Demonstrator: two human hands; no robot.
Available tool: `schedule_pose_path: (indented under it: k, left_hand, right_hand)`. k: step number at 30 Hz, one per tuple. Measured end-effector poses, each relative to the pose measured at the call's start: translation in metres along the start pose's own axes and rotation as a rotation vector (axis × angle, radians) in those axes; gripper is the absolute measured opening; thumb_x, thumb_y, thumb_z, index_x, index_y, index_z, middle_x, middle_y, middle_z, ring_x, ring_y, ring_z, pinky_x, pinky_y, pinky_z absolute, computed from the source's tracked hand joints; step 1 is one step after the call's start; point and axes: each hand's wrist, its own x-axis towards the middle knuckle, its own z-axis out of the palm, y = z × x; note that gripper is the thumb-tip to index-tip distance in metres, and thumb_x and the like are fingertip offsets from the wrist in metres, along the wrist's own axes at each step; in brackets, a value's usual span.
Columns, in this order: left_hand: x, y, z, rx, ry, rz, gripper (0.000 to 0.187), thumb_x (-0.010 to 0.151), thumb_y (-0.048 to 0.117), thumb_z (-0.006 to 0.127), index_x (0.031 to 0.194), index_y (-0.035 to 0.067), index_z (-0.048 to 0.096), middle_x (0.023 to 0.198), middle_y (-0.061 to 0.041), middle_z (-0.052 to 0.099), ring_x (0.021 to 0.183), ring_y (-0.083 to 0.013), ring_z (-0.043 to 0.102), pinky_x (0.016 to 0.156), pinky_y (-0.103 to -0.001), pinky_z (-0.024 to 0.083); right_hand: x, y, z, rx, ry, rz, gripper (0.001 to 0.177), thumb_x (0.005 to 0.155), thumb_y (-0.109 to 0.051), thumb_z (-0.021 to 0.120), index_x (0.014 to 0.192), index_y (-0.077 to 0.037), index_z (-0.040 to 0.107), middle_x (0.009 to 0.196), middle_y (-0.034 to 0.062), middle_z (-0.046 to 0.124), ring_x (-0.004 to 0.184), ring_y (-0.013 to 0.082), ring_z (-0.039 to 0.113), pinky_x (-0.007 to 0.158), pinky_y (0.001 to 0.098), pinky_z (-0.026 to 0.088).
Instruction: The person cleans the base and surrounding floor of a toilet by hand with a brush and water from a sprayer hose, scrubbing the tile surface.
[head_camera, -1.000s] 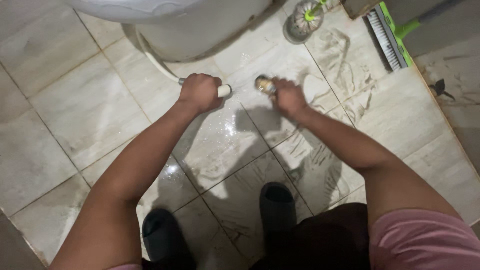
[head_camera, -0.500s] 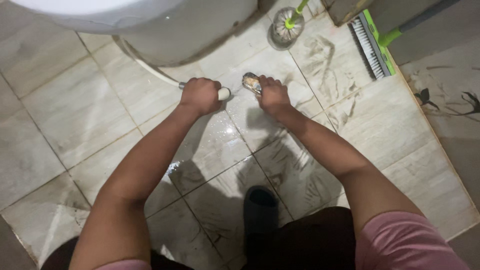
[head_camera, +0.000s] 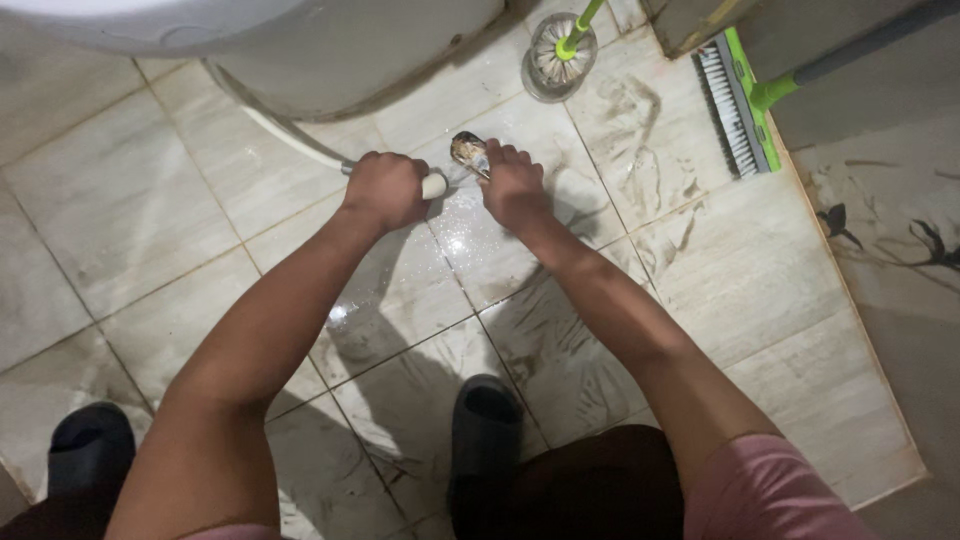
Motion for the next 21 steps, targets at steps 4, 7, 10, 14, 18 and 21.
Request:
schedule_pose_path:
  k: [4,7,10,14,18,21]
  left_hand:
    - [0.002,0.000,-0.003,0.008,0.021,0.004,0.019,0.077,0.031,0.075,0.090,0.017,0.075,0.085,-0.011,0.075,0.082,-0.0312,0.072,0.081,-0.045,0.054]
    - [0.003,0.000,-0.007,-0.004,0.023,0.008,0.021,0.076,0.032,0.077,0.090,0.017,0.074,0.085,-0.010,0.075,0.083,-0.0315,0.072,0.080,-0.045,0.054]
    - [0.003,0.001,-0.009,-0.024,-0.012,-0.018,0.024,0.080,0.036,0.076,0.091,0.015,0.074,0.085,-0.011,0.075,0.081,-0.0317,0.073,0.081,-0.045,0.055]
    - [-0.002,0.000,-0.013,0.028,-0.028,0.019,0.024,0.078,0.034,0.075,0.094,0.016,0.074,0.086,-0.011,0.075,0.082,-0.0308,0.073,0.081,-0.046,0.055]
    - [-0.009,-0.002,-0.021,0.012,-0.078,-0.020,0.033,0.087,0.046,0.071,0.098,0.015,0.075,0.089,-0.013,0.075,0.085,-0.0331,0.073,0.083,-0.046,0.056]
    - [-0.008,-0.005,-0.021,0.014,-0.097,0.071,0.035,0.083,0.045,0.074,0.100,0.015,0.074,0.090,-0.012,0.076,0.085,-0.0318,0.073,0.083,-0.046,0.056]
  right_hand:
    - [0.010,-0.002,-0.001,0.004,-0.096,0.056,0.066,0.090,-0.026,0.074,0.146,-0.007,0.044,0.126,0.0141,0.061,0.115,0.0357,0.059,0.093,0.0528,0.048]
    - [0.013,0.000,0.000,0.024,-0.069,0.037,0.068,0.088,-0.025,0.074,0.146,-0.005,0.043,0.124,0.0160,0.061,0.113,0.0371,0.059,0.090,0.0533,0.048]
    - [0.016,0.003,0.002,0.067,-0.017,-0.004,0.067,0.088,-0.020,0.074,0.146,-0.003,0.044,0.123,0.0165,0.062,0.112,0.0373,0.061,0.091,0.0528,0.049]
    - [0.024,-0.008,0.006,0.081,-0.034,0.075,0.060,0.088,-0.023,0.076,0.138,-0.006,0.048,0.120,0.0164,0.063,0.111,0.0383,0.061,0.087,0.0564,0.050]
    - [0.018,-0.015,0.006,0.076,0.039,0.019,0.058,0.084,-0.021,0.078,0.132,-0.005,0.051,0.115,0.0170,0.065,0.106,0.0388,0.063,0.084,0.0562,0.051]
    - [-0.006,-0.020,0.005,0.146,0.083,-0.087,0.058,0.084,-0.019,0.076,0.135,-0.003,0.052,0.110,0.0183,0.067,0.102,0.0388,0.065,0.081,0.0538,0.052]
